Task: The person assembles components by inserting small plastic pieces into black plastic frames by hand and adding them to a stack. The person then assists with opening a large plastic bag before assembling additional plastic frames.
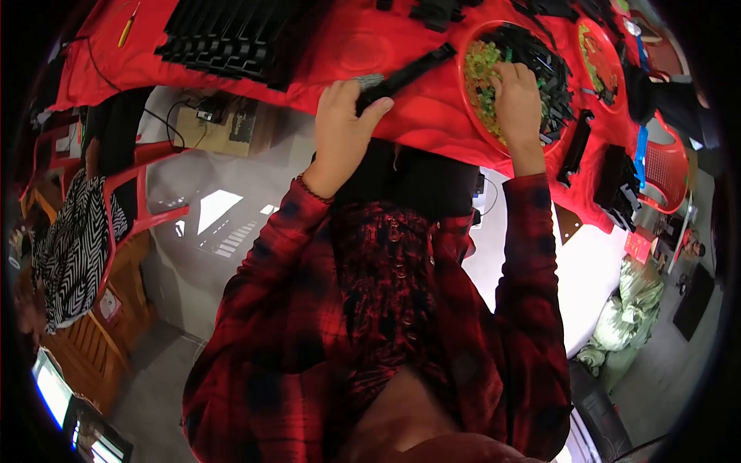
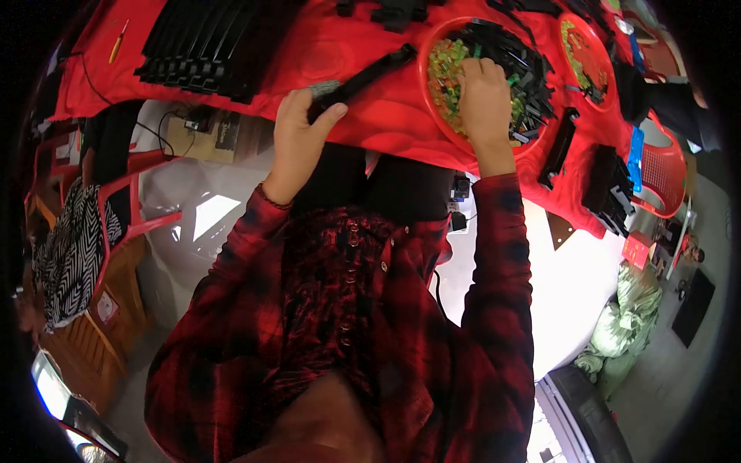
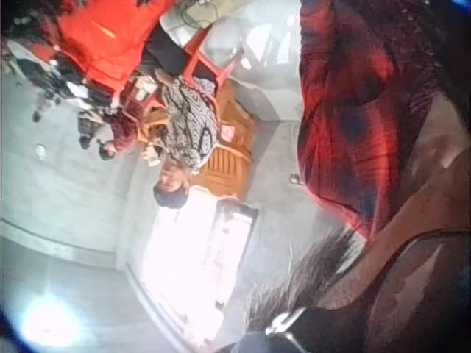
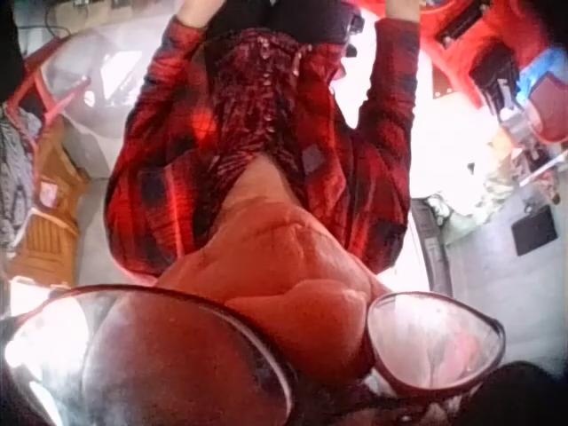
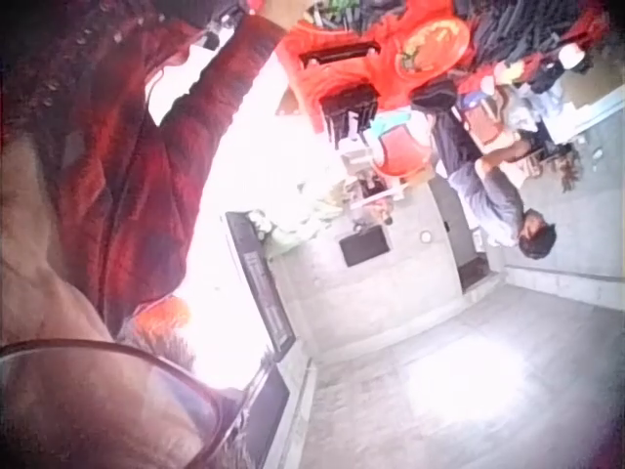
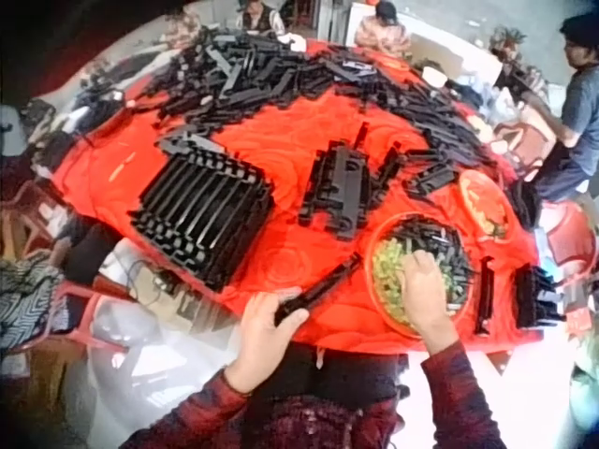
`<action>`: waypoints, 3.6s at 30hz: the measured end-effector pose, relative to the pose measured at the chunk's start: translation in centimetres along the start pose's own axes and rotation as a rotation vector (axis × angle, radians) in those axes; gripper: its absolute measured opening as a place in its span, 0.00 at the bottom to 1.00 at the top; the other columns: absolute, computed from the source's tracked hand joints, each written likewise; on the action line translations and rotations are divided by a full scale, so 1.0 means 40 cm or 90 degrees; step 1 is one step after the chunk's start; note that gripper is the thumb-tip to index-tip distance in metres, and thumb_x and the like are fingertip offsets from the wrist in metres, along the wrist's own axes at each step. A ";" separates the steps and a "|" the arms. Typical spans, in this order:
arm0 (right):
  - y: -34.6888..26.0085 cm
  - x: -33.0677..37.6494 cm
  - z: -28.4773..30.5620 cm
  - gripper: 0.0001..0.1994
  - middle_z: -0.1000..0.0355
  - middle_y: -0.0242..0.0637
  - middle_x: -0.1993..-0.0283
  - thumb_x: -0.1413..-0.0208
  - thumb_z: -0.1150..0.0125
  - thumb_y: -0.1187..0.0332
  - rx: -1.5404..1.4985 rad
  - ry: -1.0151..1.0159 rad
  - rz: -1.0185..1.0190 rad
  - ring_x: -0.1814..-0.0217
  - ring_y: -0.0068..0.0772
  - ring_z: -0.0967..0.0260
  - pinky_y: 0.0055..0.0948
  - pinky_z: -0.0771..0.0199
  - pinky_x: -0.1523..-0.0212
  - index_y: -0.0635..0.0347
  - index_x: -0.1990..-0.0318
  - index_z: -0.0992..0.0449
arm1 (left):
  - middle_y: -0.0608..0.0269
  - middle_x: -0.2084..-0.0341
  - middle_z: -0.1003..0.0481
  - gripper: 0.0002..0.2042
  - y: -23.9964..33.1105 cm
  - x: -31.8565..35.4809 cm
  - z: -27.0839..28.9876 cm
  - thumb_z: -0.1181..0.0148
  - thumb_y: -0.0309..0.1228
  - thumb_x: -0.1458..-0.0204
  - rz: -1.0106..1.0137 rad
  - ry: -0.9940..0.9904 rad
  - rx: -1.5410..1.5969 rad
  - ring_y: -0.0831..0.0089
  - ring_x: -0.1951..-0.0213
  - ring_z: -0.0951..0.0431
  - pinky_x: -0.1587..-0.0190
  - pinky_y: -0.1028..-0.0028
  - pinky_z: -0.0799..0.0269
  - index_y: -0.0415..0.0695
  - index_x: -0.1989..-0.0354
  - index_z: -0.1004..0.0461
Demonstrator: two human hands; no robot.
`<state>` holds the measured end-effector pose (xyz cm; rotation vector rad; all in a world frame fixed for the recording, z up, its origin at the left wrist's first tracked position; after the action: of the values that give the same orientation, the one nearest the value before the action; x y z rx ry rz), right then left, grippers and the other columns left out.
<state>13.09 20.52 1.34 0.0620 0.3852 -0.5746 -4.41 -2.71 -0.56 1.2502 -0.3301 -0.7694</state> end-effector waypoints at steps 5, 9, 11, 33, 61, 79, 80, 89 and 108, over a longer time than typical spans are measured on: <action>0.004 -0.020 0.007 0.07 0.29 0.41 0.63 0.47 0.38 0.70 0.041 -0.040 0.056 0.57 0.48 0.31 0.43 0.29 0.56 0.58 0.61 0.26 | 0.58 0.66 0.25 0.17 -0.010 -0.003 0.006 0.32 0.39 0.52 -0.102 -0.021 -0.235 0.55 0.59 0.30 0.55 0.61 0.37 0.42 0.59 0.23; -0.035 -0.037 0.043 0.08 0.24 0.41 0.59 0.39 0.43 0.73 -0.214 0.066 -0.149 0.57 0.43 0.26 0.36 0.27 0.55 0.62 0.54 0.24 | 0.58 0.68 0.24 0.16 -0.004 -0.011 -0.010 0.32 0.41 0.53 -0.126 0.029 -0.252 0.55 0.60 0.29 0.57 0.60 0.36 0.41 0.62 0.22; -0.071 -0.053 0.043 0.08 0.24 0.38 0.59 0.38 0.44 0.73 -0.370 0.066 -0.148 0.57 0.37 0.26 0.32 0.27 0.56 0.63 0.53 0.24 | 0.58 0.69 0.24 0.15 0.003 -0.019 -0.015 0.34 0.41 0.52 -0.118 0.049 -0.267 0.55 0.61 0.28 0.58 0.59 0.36 0.41 0.64 0.22; -0.281 -0.033 -0.067 0.07 0.23 0.41 0.64 0.43 0.36 0.73 -0.570 0.028 -0.131 0.65 0.36 0.25 0.30 0.26 0.64 0.64 0.58 0.22 | 0.51 0.71 0.23 0.13 0.004 -0.109 -0.038 0.33 0.35 0.54 0.012 -0.098 -0.309 0.48 0.63 0.25 0.60 0.54 0.32 0.39 0.69 0.27; -0.297 -0.027 -0.073 0.09 0.29 0.43 0.67 0.50 0.34 0.77 -0.425 -0.020 0.046 0.65 0.47 0.29 0.40 0.27 0.65 0.61 0.60 0.25 | 0.54 0.65 0.22 0.15 -0.047 -0.091 0.015 0.38 0.22 0.56 -0.087 -0.202 -0.055 0.52 0.58 0.27 0.52 0.61 0.32 0.41 0.57 0.25; -0.276 -0.023 -0.045 0.07 0.26 0.41 0.67 0.43 0.38 0.75 -0.649 -0.024 -0.306 0.72 0.33 0.28 0.25 0.28 0.70 0.64 0.57 0.23 | 0.53 0.75 0.21 0.09 -0.009 -0.085 -0.041 0.36 0.30 0.54 -0.040 -0.060 -0.228 0.48 0.67 0.24 0.62 0.54 0.31 0.37 0.70 0.28; -0.273 -0.023 -0.053 0.07 0.26 0.41 0.67 0.43 0.38 0.75 -0.650 -0.024 -0.307 0.72 0.33 0.28 0.25 0.28 0.70 0.64 0.57 0.23 | 0.53 0.75 0.22 0.09 -0.009 -0.085 -0.043 0.36 0.29 0.54 -0.039 -0.057 -0.243 0.49 0.67 0.24 0.62 0.54 0.32 0.37 0.71 0.29; -0.265 -0.046 -0.060 0.06 0.25 0.44 0.67 0.47 0.35 0.75 -0.418 0.049 -0.048 0.66 0.44 0.26 0.36 0.26 0.64 0.64 0.63 0.23 | 0.55 0.75 0.22 0.08 -0.007 -0.090 -0.050 0.37 0.30 0.55 -0.013 -0.068 -0.256 0.51 0.66 0.24 0.62 0.54 0.35 0.40 0.70 0.27; -0.256 -0.037 -0.071 0.04 0.24 0.38 0.70 0.45 0.37 0.75 -0.536 -0.010 -0.125 0.76 0.31 0.25 0.29 0.26 0.70 0.64 0.63 0.23 | 0.59 0.76 0.22 0.08 -0.016 -0.083 -0.058 0.36 0.31 0.55 -0.016 -0.065 -0.259 0.54 0.66 0.24 0.61 0.57 0.38 0.41 0.71 0.27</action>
<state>5.45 13.14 -0.22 -0.7956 0.5959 -0.5674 -5.56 1.18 -1.27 0.8359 -0.2258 -0.8734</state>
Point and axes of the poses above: each hand's wrist, its own x-axis away from the middle knuckle, its own z-axis out of the back of the hand, y = z × x, the point moved 1 cm from there along -x, towards the middle knuckle
